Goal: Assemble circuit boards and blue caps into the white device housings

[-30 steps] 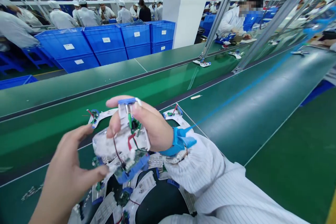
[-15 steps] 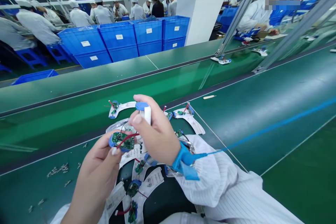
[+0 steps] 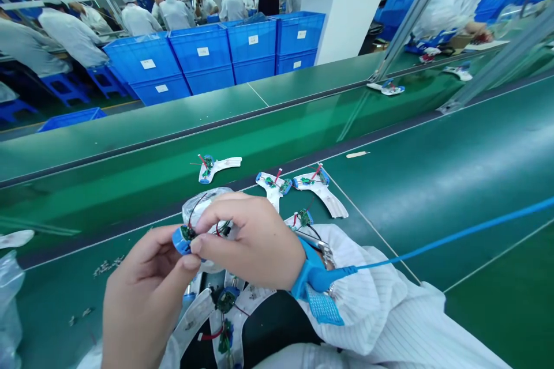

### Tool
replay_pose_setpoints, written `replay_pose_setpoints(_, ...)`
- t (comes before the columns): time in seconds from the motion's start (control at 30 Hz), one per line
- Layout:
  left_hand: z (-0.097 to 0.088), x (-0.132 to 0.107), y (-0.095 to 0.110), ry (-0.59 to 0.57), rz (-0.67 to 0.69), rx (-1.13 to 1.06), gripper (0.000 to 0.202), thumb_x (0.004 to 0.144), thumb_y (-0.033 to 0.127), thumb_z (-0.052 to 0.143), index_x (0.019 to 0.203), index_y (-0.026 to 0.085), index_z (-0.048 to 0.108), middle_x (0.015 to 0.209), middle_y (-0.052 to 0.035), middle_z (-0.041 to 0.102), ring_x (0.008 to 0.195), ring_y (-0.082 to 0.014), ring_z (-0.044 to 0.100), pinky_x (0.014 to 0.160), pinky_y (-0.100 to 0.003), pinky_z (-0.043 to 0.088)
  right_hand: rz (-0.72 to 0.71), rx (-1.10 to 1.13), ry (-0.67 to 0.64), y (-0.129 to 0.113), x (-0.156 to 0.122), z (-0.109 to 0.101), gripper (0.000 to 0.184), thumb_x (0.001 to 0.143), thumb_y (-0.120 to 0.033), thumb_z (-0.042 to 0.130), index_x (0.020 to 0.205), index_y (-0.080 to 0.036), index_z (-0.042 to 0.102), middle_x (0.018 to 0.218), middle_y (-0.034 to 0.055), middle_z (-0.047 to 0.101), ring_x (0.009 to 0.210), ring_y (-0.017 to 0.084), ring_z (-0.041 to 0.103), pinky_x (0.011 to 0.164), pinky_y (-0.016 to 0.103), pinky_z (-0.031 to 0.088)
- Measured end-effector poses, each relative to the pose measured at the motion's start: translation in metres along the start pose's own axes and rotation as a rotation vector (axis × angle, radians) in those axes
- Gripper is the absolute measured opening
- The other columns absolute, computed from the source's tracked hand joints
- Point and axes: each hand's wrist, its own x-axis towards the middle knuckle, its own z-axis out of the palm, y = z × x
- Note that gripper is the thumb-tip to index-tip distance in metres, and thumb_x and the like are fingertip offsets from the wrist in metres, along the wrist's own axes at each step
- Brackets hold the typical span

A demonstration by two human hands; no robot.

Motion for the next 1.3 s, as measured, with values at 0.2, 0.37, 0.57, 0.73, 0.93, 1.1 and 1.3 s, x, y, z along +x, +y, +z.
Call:
replay_pose_setpoints(0.2, -0.008, -0.001, 0.000, 0.046, 0.032, 0.109, 0.015, 0.064, 0.034, 0.071, 0.075, 0.025, 0.068, 0.064, 0.0020, 0.066, 0.055, -0.0142, 0.058, 0.052, -0.022, 0.046, -0.072, 0.133, -0.045, 0.011, 0.004, 0.008, 0.024, 0.079, -0.026, 0.061, 0.057, -0.017, 0.056, 0.063, 0.0028, 0.060, 0.066, 0.013, 0.058, 0.064, 0.026, 0.049)
replay_pose_setpoints(0.37, -0.021, -0.001, -0.010, 0.064, -0.167, -0.217, 0.021, 0.067, 0.038, 0.071, 0.078, 0.020, 0.067, 0.065, -0.0002, 0.064, 0.056, -0.0125, 0.055, 0.047, -0.018, 0.042, 0.000, 0.108, 0.038, 0.026, 0.015, 0.006, 0.015, 0.080, -0.020, 0.057, 0.066, -0.017, 0.060, 0.074, 0.0041, 0.064, 0.076, 0.015, 0.060, 0.073, 0.029, 0.049)
replay_pose_setpoints(0.57, -0.028, 0.000, -0.025, 0.101, -0.211, -0.479, 0.026, 0.067, 0.040, 0.072, 0.080, 0.018, 0.067, 0.064, 0.0001, 0.060, 0.058, -0.0100, 0.051, 0.054, -0.018, 0.044, -0.017, 0.021, -0.119, 0.030, 0.014, 0.020, 0.016, 0.079, -0.016, 0.054, 0.087, -0.018, 0.068, 0.098, 0.0074, 0.068, 0.096, 0.018, 0.062, 0.087, 0.032, 0.048)
replay_pose_setpoints(0.73, -0.026, 0.003, -0.028, 0.165, -0.183, -0.585, 0.026, 0.066, 0.042, 0.073, 0.074, 0.017, 0.067, 0.067, -0.0022, 0.065, 0.060, -0.0125, 0.058, 0.056, -0.021, 0.049, -0.018, 0.102, -0.123, 0.030, 0.007, 0.044, 0.016, 0.082, -0.015, 0.052, 0.074, -0.016, 0.066, 0.083, 0.0066, 0.069, 0.087, 0.016, 0.063, 0.083, 0.030, 0.049)
replay_pose_setpoints(0.93, -0.023, -0.006, -0.021, 0.193, -0.226, -0.341, 0.026, 0.074, 0.040, 0.067, 0.091, 0.021, 0.065, 0.077, 0.0007, 0.066, 0.070, -0.0111, 0.057, 0.064, -0.018, 0.046, 0.058, -0.045, 0.081, 0.023, 0.005, 0.046, 0.022, 0.089, -0.016, 0.040, 0.078, -0.020, 0.060, 0.083, 0.0028, 0.066, 0.109, 0.017, 0.053, 0.094, 0.034, 0.038)
replay_pose_setpoints(1.1, -0.022, -0.013, -0.018, 0.159, -0.120, -0.168, 0.032, 0.077, 0.044, 0.062, 0.102, 0.026, 0.065, 0.089, -0.0009, 0.068, 0.076, -0.0149, 0.061, 0.063, -0.021, 0.047, -0.147, -0.198, -0.075, 0.006, 0.009, 0.030, 0.022, 0.086, -0.013, 0.043, 0.068, -0.019, 0.055, 0.063, -0.0002, 0.058, 0.079, 0.015, 0.052, 0.083, 0.034, 0.034)
replay_pose_setpoints(1.3, -0.022, -0.020, -0.016, 0.105, -0.052, -0.125, 0.038, 0.078, 0.048, 0.058, 0.107, 0.025, 0.064, 0.096, -0.0037, 0.068, 0.085, -0.0224, 0.063, 0.070, -0.030, 0.048, -0.275, -0.287, -0.331, -0.001, 0.018, 0.017, 0.024, 0.078, -0.011, 0.043, 0.056, -0.016, 0.051, 0.050, -0.0016, 0.048, 0.057, 0.011, 0.036, 0.067, 0.031, 0.030)
